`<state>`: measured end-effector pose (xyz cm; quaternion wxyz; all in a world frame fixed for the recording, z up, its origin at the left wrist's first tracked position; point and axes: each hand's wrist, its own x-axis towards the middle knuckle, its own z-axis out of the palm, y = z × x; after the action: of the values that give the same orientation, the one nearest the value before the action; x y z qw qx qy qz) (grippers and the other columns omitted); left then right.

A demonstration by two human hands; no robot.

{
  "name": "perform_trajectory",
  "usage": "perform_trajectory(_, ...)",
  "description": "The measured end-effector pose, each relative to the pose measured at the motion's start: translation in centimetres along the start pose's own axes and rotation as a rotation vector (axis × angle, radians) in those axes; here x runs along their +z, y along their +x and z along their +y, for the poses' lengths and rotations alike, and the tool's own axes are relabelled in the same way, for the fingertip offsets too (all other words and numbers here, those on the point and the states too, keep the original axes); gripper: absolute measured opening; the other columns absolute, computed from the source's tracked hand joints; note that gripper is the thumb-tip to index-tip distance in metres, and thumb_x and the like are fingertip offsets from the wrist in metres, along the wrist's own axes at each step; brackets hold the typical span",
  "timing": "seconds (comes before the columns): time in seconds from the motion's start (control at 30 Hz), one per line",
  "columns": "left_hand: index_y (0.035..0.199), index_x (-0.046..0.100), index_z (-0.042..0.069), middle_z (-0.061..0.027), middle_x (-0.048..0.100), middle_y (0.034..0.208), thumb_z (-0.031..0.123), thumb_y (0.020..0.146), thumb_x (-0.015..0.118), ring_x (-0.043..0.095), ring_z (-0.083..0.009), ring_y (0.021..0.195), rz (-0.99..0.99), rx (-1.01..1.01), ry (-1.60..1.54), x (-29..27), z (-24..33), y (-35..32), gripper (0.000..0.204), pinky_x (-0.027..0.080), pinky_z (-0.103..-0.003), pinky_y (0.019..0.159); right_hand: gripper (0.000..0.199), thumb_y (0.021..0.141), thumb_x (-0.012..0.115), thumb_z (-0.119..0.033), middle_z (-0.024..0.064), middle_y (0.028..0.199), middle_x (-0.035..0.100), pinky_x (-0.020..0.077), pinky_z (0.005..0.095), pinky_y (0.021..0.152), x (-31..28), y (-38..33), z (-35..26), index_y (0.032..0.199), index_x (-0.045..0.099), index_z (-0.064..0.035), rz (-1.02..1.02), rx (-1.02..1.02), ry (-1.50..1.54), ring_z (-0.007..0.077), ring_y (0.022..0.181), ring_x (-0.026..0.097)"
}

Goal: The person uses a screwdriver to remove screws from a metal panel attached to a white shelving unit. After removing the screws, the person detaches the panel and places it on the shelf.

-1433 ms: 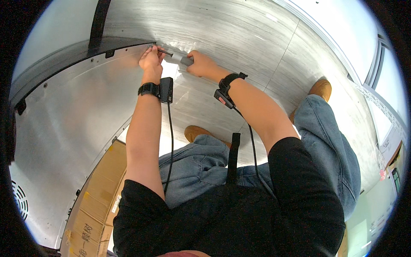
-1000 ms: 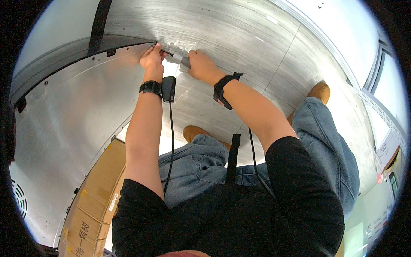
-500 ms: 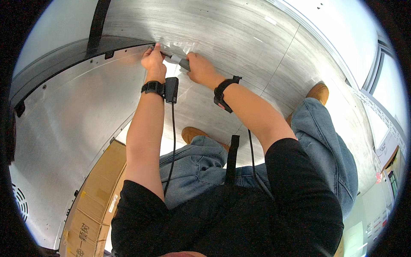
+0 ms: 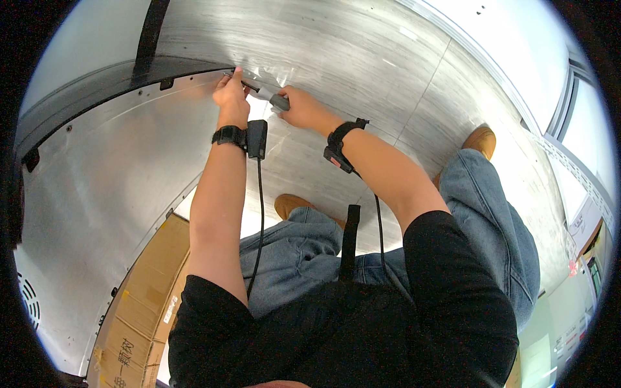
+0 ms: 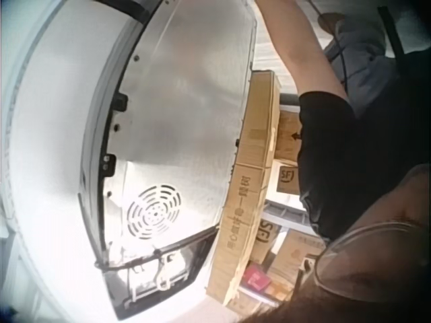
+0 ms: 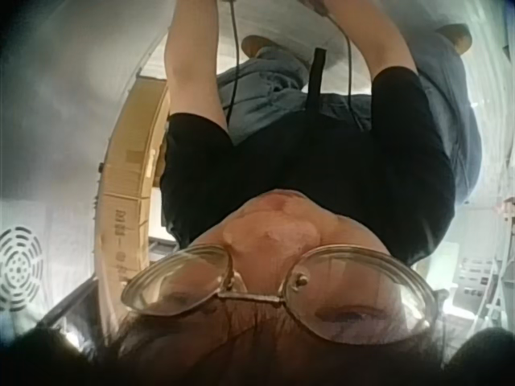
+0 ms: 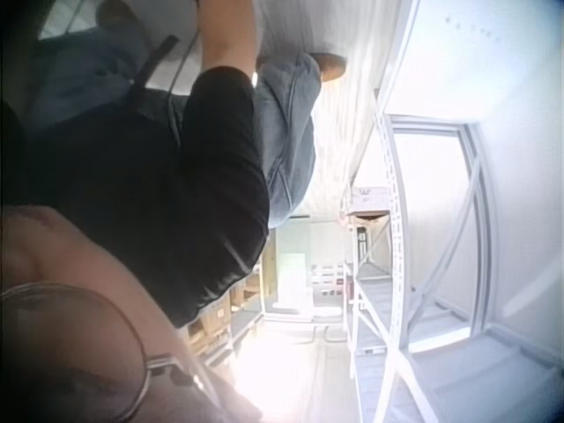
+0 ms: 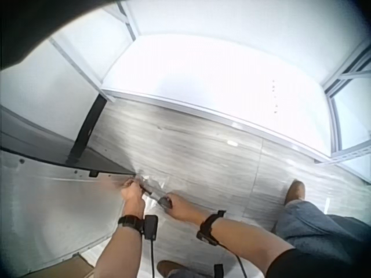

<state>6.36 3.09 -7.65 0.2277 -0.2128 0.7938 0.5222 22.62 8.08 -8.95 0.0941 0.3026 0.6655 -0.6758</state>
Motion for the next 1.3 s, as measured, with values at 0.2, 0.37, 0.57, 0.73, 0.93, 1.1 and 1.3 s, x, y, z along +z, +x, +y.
perform_trajectory(0.2, 0.096, 0.052, 0.003, -0.0088, 0.061, 0.081, 0.005, 0.082, 0.068, 0.058, -0.0178, 0.064, -0.01, -0.075, 0.039, -0.4, 0.3, -0.4, 0.021, 0.05, -0.031, 0.056, 0.046, 0.077, 0.07, -0.017, 0.0115, 0.1, 0.061, 0.0504, 0.037, 0.067, 0.0, -1.0, -0.9, 0.118, 0.051, -0.0043, 0.033, 0.034, 0.063, 0.0243, 0.083, 0.063)
perform_trajectory(0.37, 0.105, 0.049, 0.003, -0.0088, 0.061, 0.084, 0.007, 0.085, 0.064, 0.058, -0.0152, 0.062, -0.053, -0.106, -0.138, -0.2, 0.7, -1.2, 0.025, 0.048, -0.027, 0.051, 0.04, 0.085, 0.061, -0.027, 0.0057, 0.096, 0.061, 0.0505, 0.0323, 0.058, -1.5, -0.6, -1.5, 0.12, 0.051, -0.0083, -0.238, 0.365, 0.631, 0.0157, 0.073, 0.061)
perform_trajectory(0.57, 0.104, 0.051, 0.003, -0.0084, 0.06, 0.081, 0.009, 0.084, 0.066, 0.056, -0.0143, 0.059, -0.02, -0.077, -0.053, -0.1, 0.7, -0.9, 0.026, 0.048, -0.027, 0.049, 0.041, 0.085, 0.061, -0.022, 0.0049, 0.091, 0.061, 0.051, 0.0294, 0.063, -0.7, 0.3, 0.2, 0.123, 0.051, -0.0077, -0.189, 0.303, 0.459, 0.0135, 0.077, 0.059)
perform_trajectory(0.73, 0.102, 0.056, 0.002, -0.0068, 0.061, 0.082, 0.008, 0.083, 0.068, 0.055, -0.0152, 0.062, -0.048, -0.103, 0.018, -0.6, 0.7, -0.2, 0.023, 0.049, -0.029, 0.053, 0.044, 0.081, 0.066, -0.012, 0.0051, 0.092, 0.06, 0.0516, 0.0306, 0.064, -0.4, 0.2, 0.6, 0.122, 0.052, -0.0058, -0.114, 0.206, 0.356, 0.0132, 0.078, 0.059)
perform_trajectory(0.93, 0.101, 0.057, 0.002, -0.0063, 0.061, 0.083, 0.006, 0.085, 0.063, 0.054, -0.0135, 0.062, -0.006, -0.105, -0.025, -0.6, 0.4, 0.1, 0.018, 0.047, -0.027, 0.049, 0.041, 0.087, 0.06, -0.027, 0.0049, 0.094, 0.061, 0.052, 0.0315, 0.064, -1.5, -0.9, -1.2, 0.122, 0.052, -0.0072, -0.196, 0.375, 0.647, 0.0138, 0.078, 0.06)
perform_trajectory(1.1, 0.101, 0.057, 0.008, -0.0035, 0.061, 0.084, 0.015, 0.089, 0.058, 0.055, -0.0144, 0.068, -0.03, -0.169, -0.095, -0.5, 0.5, -0.2, 0.014, 0.047, -0.031, 0.057, 0.042, 0.088, 0.058, -0.031, 0.0068, 0.098, 0.06, 0.0531, 0.0323, 0.065, -1.6, -0.2, 0.2, 0.122, 0.052, -0.0072, -0.2, 0.4, 0.646, 0.0149, 0.079, 0.06)
perform_trajectory(1.3, 0.101, 0.056, 0.014, -0.0007, 0.058, 0.082, 0.027, 0.092, 0.054, 0.055, -0.016, 0.073, -0.104, -0.257, -0.249, -0.6, 0.6, 0.2, 0.016, 0.044, -0.035, 0.067, 0.046, 0.082, 0.069, -0.025, 0.0108, 0.099, 0.059, 0.0555, 0.0309, 0.06, -1.0, -0.3, 0.0, 0.118, 0.053, -0.0009, -0.073, 0.219, 0.314, 0.0181, 0.08, 0.061)
